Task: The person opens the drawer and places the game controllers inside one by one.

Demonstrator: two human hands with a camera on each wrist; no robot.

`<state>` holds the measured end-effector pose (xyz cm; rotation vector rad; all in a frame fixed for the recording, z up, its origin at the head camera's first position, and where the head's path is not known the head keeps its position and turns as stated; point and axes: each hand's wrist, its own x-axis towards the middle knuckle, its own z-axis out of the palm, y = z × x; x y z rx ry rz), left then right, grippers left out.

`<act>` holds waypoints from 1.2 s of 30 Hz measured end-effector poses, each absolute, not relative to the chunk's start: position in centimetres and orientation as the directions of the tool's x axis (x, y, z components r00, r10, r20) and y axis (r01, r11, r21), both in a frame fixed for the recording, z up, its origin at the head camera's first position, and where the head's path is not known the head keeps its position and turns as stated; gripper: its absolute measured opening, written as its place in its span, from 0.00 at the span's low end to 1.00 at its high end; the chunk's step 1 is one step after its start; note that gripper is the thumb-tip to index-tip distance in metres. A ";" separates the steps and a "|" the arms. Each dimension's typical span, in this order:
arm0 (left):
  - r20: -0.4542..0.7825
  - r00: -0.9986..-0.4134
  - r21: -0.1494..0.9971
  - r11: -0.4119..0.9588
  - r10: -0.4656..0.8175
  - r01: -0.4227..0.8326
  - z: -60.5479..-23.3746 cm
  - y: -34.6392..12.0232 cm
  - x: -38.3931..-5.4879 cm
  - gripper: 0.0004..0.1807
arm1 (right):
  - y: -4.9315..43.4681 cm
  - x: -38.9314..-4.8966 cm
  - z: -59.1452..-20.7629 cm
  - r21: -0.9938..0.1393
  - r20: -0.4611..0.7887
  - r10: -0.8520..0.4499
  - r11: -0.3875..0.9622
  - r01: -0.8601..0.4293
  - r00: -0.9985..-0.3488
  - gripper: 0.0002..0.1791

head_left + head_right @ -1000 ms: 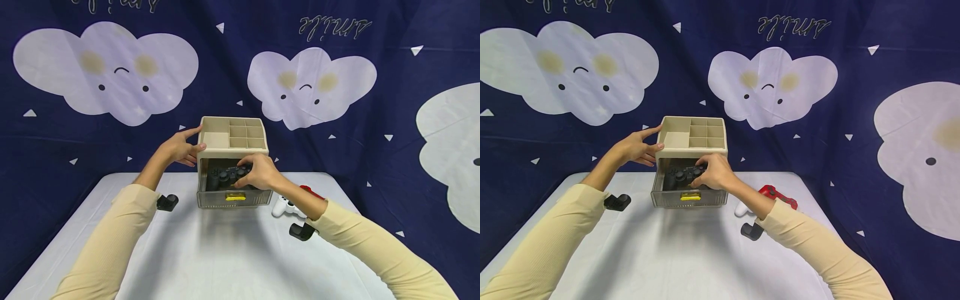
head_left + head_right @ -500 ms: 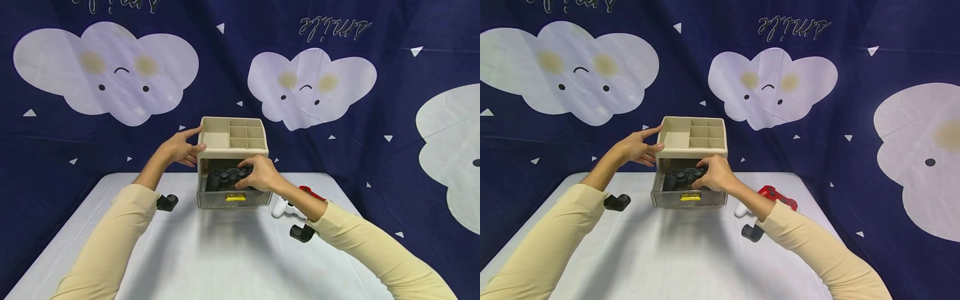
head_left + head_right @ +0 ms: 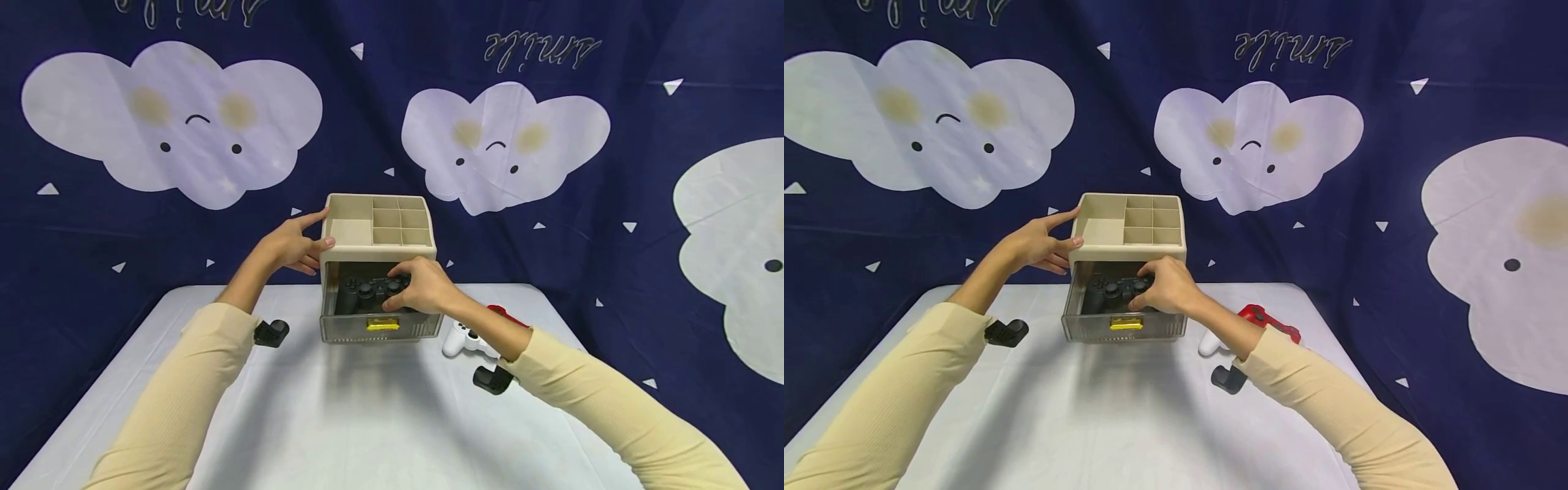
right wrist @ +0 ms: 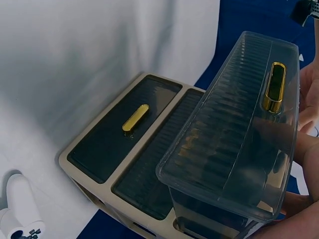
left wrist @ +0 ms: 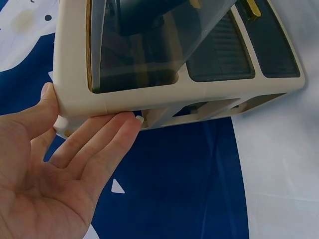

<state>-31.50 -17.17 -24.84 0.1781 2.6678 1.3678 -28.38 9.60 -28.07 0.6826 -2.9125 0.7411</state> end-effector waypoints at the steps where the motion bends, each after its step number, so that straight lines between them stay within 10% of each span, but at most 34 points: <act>1: -0.068 -0.983 0.813 0.581 0.168 0.043 -24.9 -17.2 -31.5 0.43 | 9.6 -28.4 -28.1 -0.438 0.164 -0.405 0.787 -0.435 -0.899 0.33; 36: -0.065 -0.984 0.816 0.576 0.167 0.044 -25.0 -17.0 -31.5 0.43 | 10.8 -27.5 -26.3 -0.526 0.153 -0.387 0.747 -0.406 -0.909 0.35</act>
